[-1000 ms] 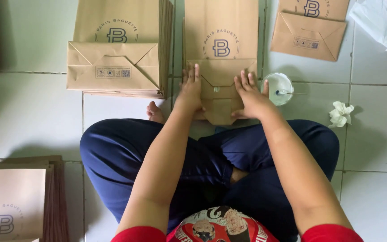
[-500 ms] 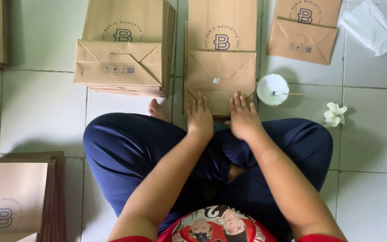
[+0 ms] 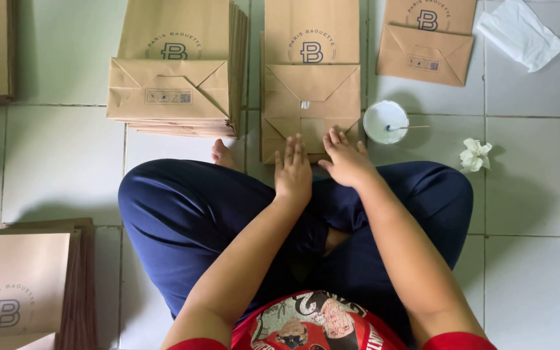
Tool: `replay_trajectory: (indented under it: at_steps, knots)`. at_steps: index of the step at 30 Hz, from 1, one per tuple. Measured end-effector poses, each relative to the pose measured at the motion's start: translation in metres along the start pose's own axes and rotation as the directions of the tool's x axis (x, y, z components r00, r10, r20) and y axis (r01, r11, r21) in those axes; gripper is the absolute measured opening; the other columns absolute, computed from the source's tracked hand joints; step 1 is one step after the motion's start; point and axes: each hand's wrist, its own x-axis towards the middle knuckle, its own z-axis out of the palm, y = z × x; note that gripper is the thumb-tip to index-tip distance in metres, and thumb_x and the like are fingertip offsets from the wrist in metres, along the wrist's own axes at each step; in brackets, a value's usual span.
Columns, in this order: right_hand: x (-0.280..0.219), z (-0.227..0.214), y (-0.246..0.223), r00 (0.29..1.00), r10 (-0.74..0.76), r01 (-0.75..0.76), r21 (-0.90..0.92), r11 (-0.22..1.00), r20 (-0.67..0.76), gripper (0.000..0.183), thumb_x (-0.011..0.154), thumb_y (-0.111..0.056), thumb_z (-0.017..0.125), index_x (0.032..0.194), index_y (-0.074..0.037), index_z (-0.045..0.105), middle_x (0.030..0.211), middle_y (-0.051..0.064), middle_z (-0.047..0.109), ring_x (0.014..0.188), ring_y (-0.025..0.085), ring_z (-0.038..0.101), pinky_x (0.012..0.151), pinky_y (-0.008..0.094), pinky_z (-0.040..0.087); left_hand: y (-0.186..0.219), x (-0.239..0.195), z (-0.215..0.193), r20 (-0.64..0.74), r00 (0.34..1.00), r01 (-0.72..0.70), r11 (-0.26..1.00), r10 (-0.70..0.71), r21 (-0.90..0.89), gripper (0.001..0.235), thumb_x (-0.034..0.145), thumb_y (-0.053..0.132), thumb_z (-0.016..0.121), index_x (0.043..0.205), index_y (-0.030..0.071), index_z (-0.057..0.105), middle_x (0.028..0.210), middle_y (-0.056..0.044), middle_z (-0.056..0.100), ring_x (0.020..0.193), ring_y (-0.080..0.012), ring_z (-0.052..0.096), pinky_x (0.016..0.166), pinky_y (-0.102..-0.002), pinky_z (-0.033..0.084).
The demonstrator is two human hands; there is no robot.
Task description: The person sits on the floor and assembles flat paper bags by folding them into shape. They use a small brush to apply white glue from a container onto the bag's flaps and seams, then press the glued areas together to secure the structure.
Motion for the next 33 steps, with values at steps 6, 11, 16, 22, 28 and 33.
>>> replay_trajectory:
  at_steps: [6, 11, 16, 22, 28, 33]
  knots:
    - [-0.019, -0.033, 0.097, 0.831, 0.267, -0.077, 0.375, 0.924, -0.488, 0.048, 0.105, -0.066, 0.049, 0.125, -0.031, 0.074, 0.113, -0.004, 0.076, 0.119, 0.028, 0.066, 0.101, 0.052, 0.042, 0.008, -0.010, 0.009, -0.244, 0.970, 0.014, 0.999, -0.004, 0.041, 0.064, 0.100, 0.016, 0.057, 0.161, 0.011, 0.036, 0.173, -0.013, 0.017, 0.158, -0.0394, -0.002, 0.128, -0.053, 0.008]
    - [-0.021, -0.047, 0.194, 0.748, 0.420, -0.297, 0.306, 0.904, -0.514, 0.033, 0.101, -0.047, 0.060, 0.125, -0.030, 0.074, 0.106, -0.003, 0.077, 0.108, 0.032, 0.070, 0.092, 0.055, 0.041, 0.014, 0.008, 0.045, -0.516, 0.856, -0.050, 0.998, 0.018, -0.048, 0.060, 0.083, 0.006, 0.073, 0.141, 0.013, 0.063, 0.121, -0.028, 0.059, 0.125, -0.0411, 0.038, 0.109, -0.057, 0.027]
    - [-0.008, -0.030, 0.229, 0.811, 0.453, -0.321, 0.366, 0.873, -0.371, 0.036, 0.094, -0.041, 0.069, 0.127, -0.028, 0.074, 0.105, 0.003, 0.078, 0.109, 0.035, 0.070, 0.093, 0.056, 0.043, 0.017, 0.019, 0.042, -0.460, 0.884, -0.084, 0.996, 0.080, 0.013, 0.070, 0.073, 0.002, 0.075, 0.142, 0.009, 0.063, 0.082, -0.014, 0.070, 0.083, -0.0323, 0.065, 0.075, -0.046, 0.049]
    - [-0.008, -0.044, 0.209, 0.796, 0.454, -0.272, 0.432, 0.860, -0.400, 0.017, 0.093, -0.023, 0.070, 0.109, -0.022, 0.078, 0.092, 0.003, 0.076, 0.091, 0.028, 0.074, 0.076, 0.044, 0.058, 0.021, 0.027, 0.041, -0.447, 0.869, -0.144, 0.972, 0.215, 0.186, 0.070, 0.072, -0.001, 0.073, 0.140, -0.005, 0.059, 0.058, -0.006, 0.066, 0.051, -0.0196, 0.064, 0.048, -0.031, 0.051]
    - [-0.004, -0.056, 0.208, 0.814, 0.487, -0.265, 0.543, 0.797, -0.318, 0.041, 0.108, -0.023, 0.059, 0.071, -0.008, 0.056, 0.073, 0.007, 0.060, 0.069, 0.028, 0.052, 0.059, 0.042, 0.039, 0.018, 0.047, 0.064, -0.213, 0.960, -0.149, 0.976, 0.182, 0.161, 0.076, 0.080, 0.006, 0.066, 0.151, -0.009, 0.042, 0.078, -0.004, 0.072, 0.064, -0.0251, 0.069, 0.054, -0.039, 0.055]
    - [-0.008, -0.064, 0.199, 0.841, 0.501, -0.269, 0.649, 0.712, -0.202, 0.028, 0.107, -0.027, 0.056, 0.091, -0.013, 0.074, 0.089, 0.002, 0.076, 0.081, 0.019, 0.064, 0.073, 0.037, 0.049, 0.019, 0.045, 0.062, -0.188, 0.965, -0.150, 0.974, 0.181, 0.167, 0.078, 0.079, 0.005, 0.067, 0.151, -0.010, 0.042, 0.076, -0.003, 0.072, 0.062, -0.0232, 0.069, 0.054, -0.037, 0.054]
